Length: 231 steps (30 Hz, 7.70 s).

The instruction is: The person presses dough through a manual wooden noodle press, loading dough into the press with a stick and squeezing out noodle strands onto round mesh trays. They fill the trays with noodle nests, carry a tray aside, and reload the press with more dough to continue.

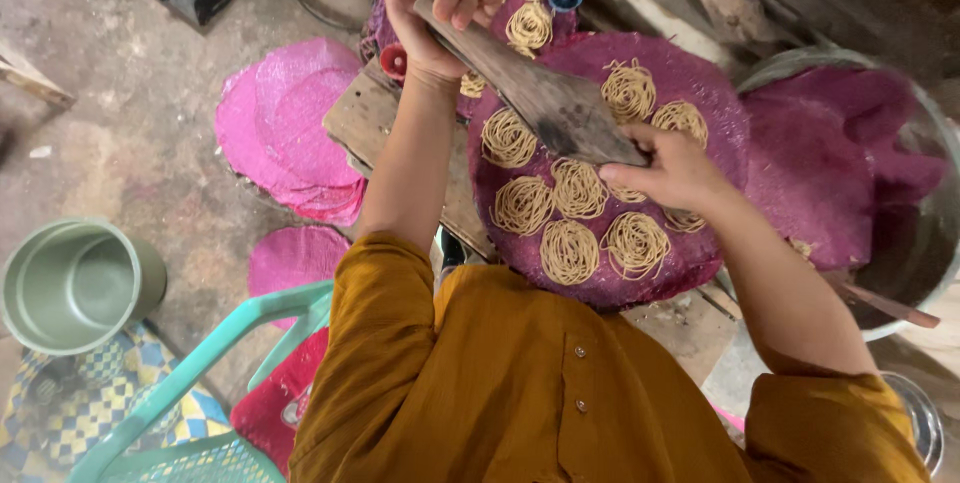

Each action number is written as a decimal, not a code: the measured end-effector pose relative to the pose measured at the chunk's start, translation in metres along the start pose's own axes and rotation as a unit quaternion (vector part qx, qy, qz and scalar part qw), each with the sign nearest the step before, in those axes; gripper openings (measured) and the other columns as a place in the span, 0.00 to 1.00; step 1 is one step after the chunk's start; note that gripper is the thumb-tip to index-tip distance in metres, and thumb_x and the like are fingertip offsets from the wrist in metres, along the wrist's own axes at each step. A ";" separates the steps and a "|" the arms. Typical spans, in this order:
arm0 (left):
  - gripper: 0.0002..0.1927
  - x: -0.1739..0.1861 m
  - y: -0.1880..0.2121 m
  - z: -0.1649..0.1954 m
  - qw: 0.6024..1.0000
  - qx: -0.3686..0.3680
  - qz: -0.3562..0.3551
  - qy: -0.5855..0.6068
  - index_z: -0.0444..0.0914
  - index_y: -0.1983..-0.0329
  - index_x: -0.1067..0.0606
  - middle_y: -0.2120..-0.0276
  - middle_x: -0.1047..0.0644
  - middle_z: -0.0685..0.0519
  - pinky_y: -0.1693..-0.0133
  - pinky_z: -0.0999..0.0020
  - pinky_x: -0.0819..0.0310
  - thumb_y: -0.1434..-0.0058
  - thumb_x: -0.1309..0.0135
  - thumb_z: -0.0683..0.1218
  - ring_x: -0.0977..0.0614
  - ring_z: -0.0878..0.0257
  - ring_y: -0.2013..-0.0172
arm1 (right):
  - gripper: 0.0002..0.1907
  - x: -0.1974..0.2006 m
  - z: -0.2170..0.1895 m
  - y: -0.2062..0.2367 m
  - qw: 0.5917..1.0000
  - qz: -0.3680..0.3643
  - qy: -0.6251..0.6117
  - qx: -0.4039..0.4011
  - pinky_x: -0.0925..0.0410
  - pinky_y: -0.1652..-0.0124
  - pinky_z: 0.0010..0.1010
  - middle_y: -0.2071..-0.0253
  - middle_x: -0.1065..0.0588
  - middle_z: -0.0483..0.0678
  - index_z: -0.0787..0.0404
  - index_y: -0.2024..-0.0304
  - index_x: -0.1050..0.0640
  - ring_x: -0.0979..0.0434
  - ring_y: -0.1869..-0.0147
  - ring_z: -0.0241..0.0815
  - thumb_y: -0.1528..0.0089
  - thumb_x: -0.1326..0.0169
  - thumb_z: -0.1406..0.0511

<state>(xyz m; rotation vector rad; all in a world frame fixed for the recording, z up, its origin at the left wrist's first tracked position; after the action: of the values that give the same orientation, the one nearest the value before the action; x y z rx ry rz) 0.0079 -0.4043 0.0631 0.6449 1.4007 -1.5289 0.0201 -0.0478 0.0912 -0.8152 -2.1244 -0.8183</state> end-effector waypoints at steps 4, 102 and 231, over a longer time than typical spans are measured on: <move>0.40 -0.026 -0.013 0.011 0.996 -0.009 -0.075 -0.049 0.43 0.44 0.22 0.82 0.37 0.60 0.55 0.65 0.33 0.31 0.71 0.75 0.32 0.67 0.77 | 0.43 0.003 -0.004 -0.001 0.994 0.011 -0.093 0.056 0.29 0.46 0.37 0.48 0.20 0.55 0.62 0.38 0.25 0.19 0.46 0.48 0.51 0.30 0.50; 0.33 0.004 0.238 -0.049 0.880 0.222 0.292 -0.303 0.36 0.27 0.35 0.43 0.23 0.53 0.44 0.64 0.30 0.30 0.47 0.56 0.24 0.61 0.45 | 0.31 -0.128 0.095 0.179 0.746 0.362 -0.547 -0.114 0.27 0.46 0.39 0.33 0.32 0.51 0.59 0.26 0.45 0.25 0.41 0.45 0.28 0.51 0.60; 0.41 0.060 0.174 0.005 0.932 0.220 0.249 -0.147 0.39 0.20 0.51 0.26 0.38 0.48 0.32 0.55 0.41 0.27 0.73 0.69 0.33 0.54 0.31 | 0.38 -0.039 -0.169 -0.056 0.999 0.014 0.000 0.049 0.26 0.53 0.43 0.44 0.31 0.58 0.58 0.40 0.34 0.26 0.44 0.52 0.47 0.32 0.55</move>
<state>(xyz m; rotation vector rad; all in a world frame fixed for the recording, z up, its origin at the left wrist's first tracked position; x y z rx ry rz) 0.1367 -0.4107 -0.0681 0.9163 0.6001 -1.4463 0.0646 -0.2185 0.1371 -0.7910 -2.1300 -0.6953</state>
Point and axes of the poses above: each hand's wrist, its own y-axis away from the middle knuckle, its own x-axis out of the back of the hand, z = x × y, the point moved 1 cm from there along -y, towards the middle knuckle
